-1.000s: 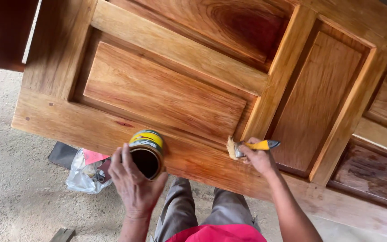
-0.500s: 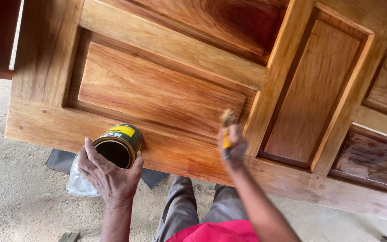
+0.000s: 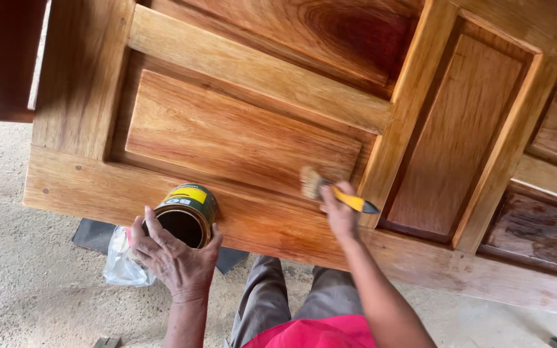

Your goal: The person applies a wood finish to a wooden cabinet door using a brush. They hold a can of finish in their left hand and use a brush in their right hand to coat the surface of the door, working across the panels and frame.

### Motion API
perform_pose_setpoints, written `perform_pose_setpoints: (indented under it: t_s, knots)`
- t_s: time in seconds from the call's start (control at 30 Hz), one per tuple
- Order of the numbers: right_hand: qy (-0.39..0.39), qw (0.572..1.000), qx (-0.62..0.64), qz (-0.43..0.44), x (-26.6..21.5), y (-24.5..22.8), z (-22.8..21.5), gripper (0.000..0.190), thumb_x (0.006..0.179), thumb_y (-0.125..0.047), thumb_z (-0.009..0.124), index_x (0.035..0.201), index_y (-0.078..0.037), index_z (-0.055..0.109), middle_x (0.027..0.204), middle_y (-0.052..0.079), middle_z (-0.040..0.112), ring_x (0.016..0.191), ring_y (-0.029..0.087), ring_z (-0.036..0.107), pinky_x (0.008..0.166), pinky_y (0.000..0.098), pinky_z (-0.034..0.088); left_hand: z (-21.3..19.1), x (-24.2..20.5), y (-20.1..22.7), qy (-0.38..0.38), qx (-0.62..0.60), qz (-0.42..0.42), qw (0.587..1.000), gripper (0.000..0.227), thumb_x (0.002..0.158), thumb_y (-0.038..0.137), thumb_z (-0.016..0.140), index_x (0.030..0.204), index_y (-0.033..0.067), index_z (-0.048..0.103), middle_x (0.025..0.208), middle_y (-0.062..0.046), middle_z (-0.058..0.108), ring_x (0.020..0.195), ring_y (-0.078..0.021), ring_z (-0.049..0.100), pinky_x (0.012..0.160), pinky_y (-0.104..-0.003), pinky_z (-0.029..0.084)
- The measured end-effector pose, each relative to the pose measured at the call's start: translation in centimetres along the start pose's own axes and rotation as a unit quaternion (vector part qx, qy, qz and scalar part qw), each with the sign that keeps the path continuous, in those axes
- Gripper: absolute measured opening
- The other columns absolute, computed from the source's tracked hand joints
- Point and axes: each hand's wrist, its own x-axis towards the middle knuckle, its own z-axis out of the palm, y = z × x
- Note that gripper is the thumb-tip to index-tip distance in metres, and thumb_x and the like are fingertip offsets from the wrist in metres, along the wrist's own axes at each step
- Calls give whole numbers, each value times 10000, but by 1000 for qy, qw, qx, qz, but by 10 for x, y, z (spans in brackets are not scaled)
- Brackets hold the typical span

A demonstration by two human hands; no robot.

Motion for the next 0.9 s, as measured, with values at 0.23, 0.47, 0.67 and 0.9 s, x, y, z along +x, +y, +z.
perform_pose_setpoints:
  t_s: [0.23,0.47,0.67,0.9]
  knots:
    - [220,904,-350,-112,-25,2,-32,247,989,-167,712,852,-51,542,734,85,618,658,181,604,575,336,487,4,0,-3,22,-4,17,1000,1226,634,424,917,1573,12,245,1479,-317,360,1366,-491,385,1130,-603,331]
    - [128,959,-193,-165,-4,-52,124,191,988,-226,661,885,-92,571,786,71,655,628,149,632,489,311,520,-1,3,4,24,19,29,999,1222,628,416,923,1560,6,247,1444,-293,370,1352,-502,378,1097,-638,318]
    - [-120,979,-55,-156,43,-51,127,272,983,-276,711,867,-84,557,723,50,607,649,133,552,552,322,450,1,2,1,37,28,37,998,1215,639,417,927,1554,6,241,1443,-295,362,1343,-497,384,1086,-657,320]
    - [29,988,-110,-105,40,-11,-3,206,989,-205,693,852,-99,582,706,11,608,551,94,529,429,230,424,3,2,-1,28,-15,7,999,1220,625,418,923,1556,16,245,1459,-315,362,1348,-487,384,1105,-611,344]
